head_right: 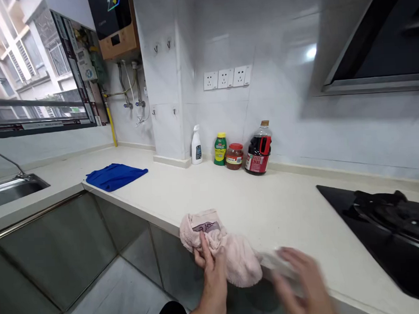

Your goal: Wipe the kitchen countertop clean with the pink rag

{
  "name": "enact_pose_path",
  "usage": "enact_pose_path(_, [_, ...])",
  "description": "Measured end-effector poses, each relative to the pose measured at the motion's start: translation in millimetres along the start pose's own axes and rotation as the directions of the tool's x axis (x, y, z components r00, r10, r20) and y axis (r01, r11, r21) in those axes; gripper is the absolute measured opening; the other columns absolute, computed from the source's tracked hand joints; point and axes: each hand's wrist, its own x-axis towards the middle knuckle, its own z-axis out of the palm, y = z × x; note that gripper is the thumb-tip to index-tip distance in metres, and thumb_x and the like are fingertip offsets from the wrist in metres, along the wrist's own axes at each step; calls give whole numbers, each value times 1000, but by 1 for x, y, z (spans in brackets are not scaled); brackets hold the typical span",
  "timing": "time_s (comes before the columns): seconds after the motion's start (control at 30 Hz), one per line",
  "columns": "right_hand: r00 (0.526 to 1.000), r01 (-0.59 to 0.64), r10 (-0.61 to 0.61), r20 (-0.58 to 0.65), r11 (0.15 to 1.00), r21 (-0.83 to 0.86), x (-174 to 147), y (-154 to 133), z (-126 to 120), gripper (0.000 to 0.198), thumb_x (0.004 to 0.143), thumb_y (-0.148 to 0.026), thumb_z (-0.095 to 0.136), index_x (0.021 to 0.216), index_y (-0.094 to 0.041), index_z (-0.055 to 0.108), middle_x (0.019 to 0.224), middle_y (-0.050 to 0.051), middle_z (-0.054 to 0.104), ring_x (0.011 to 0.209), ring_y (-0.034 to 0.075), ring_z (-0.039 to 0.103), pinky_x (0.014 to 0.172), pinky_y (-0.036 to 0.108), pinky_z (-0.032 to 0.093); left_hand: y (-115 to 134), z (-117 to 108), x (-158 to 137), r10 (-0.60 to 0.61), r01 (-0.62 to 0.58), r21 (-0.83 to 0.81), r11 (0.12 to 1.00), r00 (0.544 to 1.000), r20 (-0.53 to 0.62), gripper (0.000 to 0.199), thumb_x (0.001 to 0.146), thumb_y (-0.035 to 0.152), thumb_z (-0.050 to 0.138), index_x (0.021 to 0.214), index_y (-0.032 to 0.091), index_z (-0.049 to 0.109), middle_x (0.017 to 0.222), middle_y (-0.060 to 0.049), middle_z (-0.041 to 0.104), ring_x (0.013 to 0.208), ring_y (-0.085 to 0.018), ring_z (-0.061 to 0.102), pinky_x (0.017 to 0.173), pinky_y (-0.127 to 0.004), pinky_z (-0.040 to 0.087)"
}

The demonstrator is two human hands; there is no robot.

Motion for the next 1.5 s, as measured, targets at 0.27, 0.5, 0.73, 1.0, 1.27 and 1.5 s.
enact_pose_path(0.27, [966,251,-221,136,928,-274,5,-98,124,61,90,-23,58,149,-23,43,147,15,48,141,35,39,114,57,32,41,-69,16,-22,78,-147,986,938,346,85,87,70,59,157,25,40,170,-8,27,157,-25,22,126,-37,25])
enact_pose_path(0.5, [942,67,64,329,926,-371,68,-134,161,59,76,-44,83,128,-27,63,135,19,58,123,41,50,99,59,38,62,-137,51,138,-292,277,916,874,466,65,86,54,67,142,21,60,145,-13,62,134,-29,58,115,-43,45])
enact_pose_path(0.73, [922,147,-3,387,927,-344,101,-151,181,35,86,-31,72,119,-22,62,134,20,58,111,34,55,89,51,44,84,-155,71,408,-534,701,472,837,364,44,82,54,58,111,25,75,116,-7,78,110,-30,72,101,-45,56])
enact_pose_path(1.0, [948,246,-159,275,914,-321,57,-83,114,46,80,-33,76,123,-27,60,122,12,61,102,30,54,82,44,43,98,-131,81,551,-726,618,301,662,509,42,90,59,51,105,27,74,112,-5,77,104,-25,72,97,-38,57])
enact_pose_path(1.27, [972,146,-45,231,886,-440,-23,49,-39,62,71,-31,87,126,-27,60,135,13,58,123,32,51,102,48,38,106,-82,104,481,-788,576,217,600,639,39,90,53,48,97,24,74,111,-8,77,108,-26,70,98,-41,55])
enact_pose_path(1.5, [968,-113,237,80,701,-704,-79,129,-132,61,69,-36,86,124,-26,62,136,17,56,127,35,50,110,57,29,117,-41,122,383,-784,613,99,599,703,46,91,55,42,98,25,76,99,-7,77,106,-27,69,91,-38,55])
